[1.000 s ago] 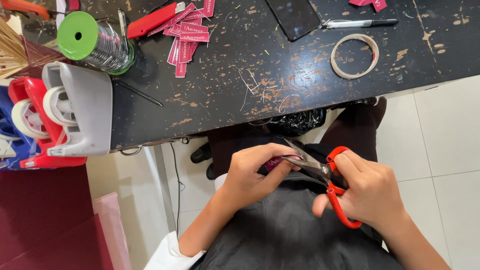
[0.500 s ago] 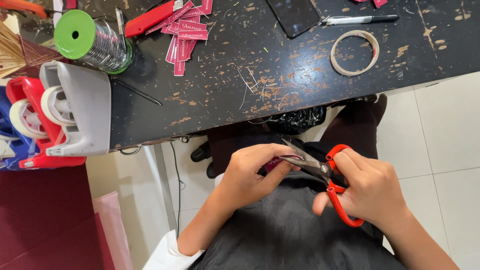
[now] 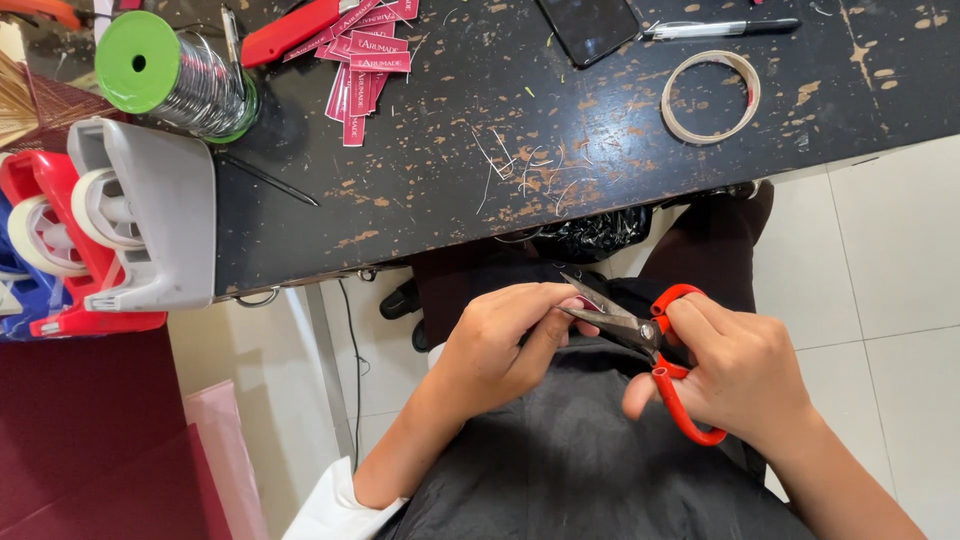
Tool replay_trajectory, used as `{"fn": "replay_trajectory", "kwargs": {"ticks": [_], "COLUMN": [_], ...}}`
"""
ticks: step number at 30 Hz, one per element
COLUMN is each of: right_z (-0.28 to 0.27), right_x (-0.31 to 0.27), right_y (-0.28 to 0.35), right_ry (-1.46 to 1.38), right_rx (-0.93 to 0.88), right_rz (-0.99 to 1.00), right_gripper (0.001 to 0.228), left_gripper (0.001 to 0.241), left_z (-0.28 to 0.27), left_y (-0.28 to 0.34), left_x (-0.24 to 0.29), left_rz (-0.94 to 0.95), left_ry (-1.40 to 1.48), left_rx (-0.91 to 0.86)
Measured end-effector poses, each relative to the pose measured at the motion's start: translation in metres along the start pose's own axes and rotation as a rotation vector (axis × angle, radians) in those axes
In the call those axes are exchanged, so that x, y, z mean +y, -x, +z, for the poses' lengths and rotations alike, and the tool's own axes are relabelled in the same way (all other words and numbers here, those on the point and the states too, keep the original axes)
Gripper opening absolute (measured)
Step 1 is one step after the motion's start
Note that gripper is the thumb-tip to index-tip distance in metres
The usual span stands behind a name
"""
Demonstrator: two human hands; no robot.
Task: The person sits at a table and uses red-handled scissors to cut small rectangular pieces of red paper. They hold the paper in their left hand and cut it into smaller strips, placing the cut pieces onto the table surface.
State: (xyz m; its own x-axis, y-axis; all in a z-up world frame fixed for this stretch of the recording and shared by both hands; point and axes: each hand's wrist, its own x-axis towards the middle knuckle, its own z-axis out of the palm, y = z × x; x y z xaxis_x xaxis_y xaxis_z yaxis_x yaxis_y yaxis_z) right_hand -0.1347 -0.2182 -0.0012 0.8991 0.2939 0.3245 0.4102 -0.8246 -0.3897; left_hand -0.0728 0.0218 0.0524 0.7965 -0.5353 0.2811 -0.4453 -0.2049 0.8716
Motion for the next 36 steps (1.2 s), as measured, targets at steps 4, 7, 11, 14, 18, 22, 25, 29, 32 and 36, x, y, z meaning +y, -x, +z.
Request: {"fn": "replay_trajectory", "kwargs": {"ticks": [4,7,11,14,18,22,25,29,32,36], "right_z": [0.0017,0.0015,0.0007,0.0006,0.0011,0.0023,0.0034,0.0018,0.0021,0.0052], "right_x": [0.0013,0.0009,0.0001,-0.0005,-0.0004,0.0012,0.0016,-0.0006,-0.0019,-0.0013], "right_y": [0.0013,0.0011,0.0001,-0.0008,-0.0006,-0.0006,0.0001,-0.0016,-0.0040,-0.0058], "right_ry": [-0.008,-0.022,-0.028,-0.036,-0.040,-0.039,-0.034,-0.064,-0.109,-0.122], "right_rx": [0.001,0.003,0.013,0.018,0.021,0.012,0.001,-0.123,-0.157,-0.140], "right_rz": [-0.006,0.004,-0.002,-0.007,-0.001,-0.001,0.010,0.078,0.081,0.070], "right_gripper": [0.081,0.079,0.078,0.077,0.075,0.075,0.076,0.073,0.072,0.080], "left_gripper": [0.016,0.017,0.016,0.016,0.016,0.020,0.019,0.020,0.015,0.014], "left_z": [0.0001,0.0002,-0.0007,-0.0016,-0.0018,-0.0058,-0.0066,-0.0070,-0.0059,-0.0058], "left_y": [0.0015,0.0024,0.0030,0.0028,0.0034,0.0003,-0.0002,-0.0007,0.0003,-0.0004], "left_x": [-0.0013,-0.0020,-0.0013,-0.0007,-0.0027,0.0000,-0.0015,-0.0029,-0.0059,-0.0078], "left_rz": [0.003,0.020,0.017,0.007,0.016,-0.011,-0.004,-0.018,-0.005,0.008], "left_ry": [0.006,-0.005,-0.004,0.002,-0.006,-0.020,-0.022,-0.026,-0.031,-0.038], "left_rx": [0.004,0.004,0.006,0.000,-0.001,-0.037,-0.035,-0.007,0.008,0.003]}}
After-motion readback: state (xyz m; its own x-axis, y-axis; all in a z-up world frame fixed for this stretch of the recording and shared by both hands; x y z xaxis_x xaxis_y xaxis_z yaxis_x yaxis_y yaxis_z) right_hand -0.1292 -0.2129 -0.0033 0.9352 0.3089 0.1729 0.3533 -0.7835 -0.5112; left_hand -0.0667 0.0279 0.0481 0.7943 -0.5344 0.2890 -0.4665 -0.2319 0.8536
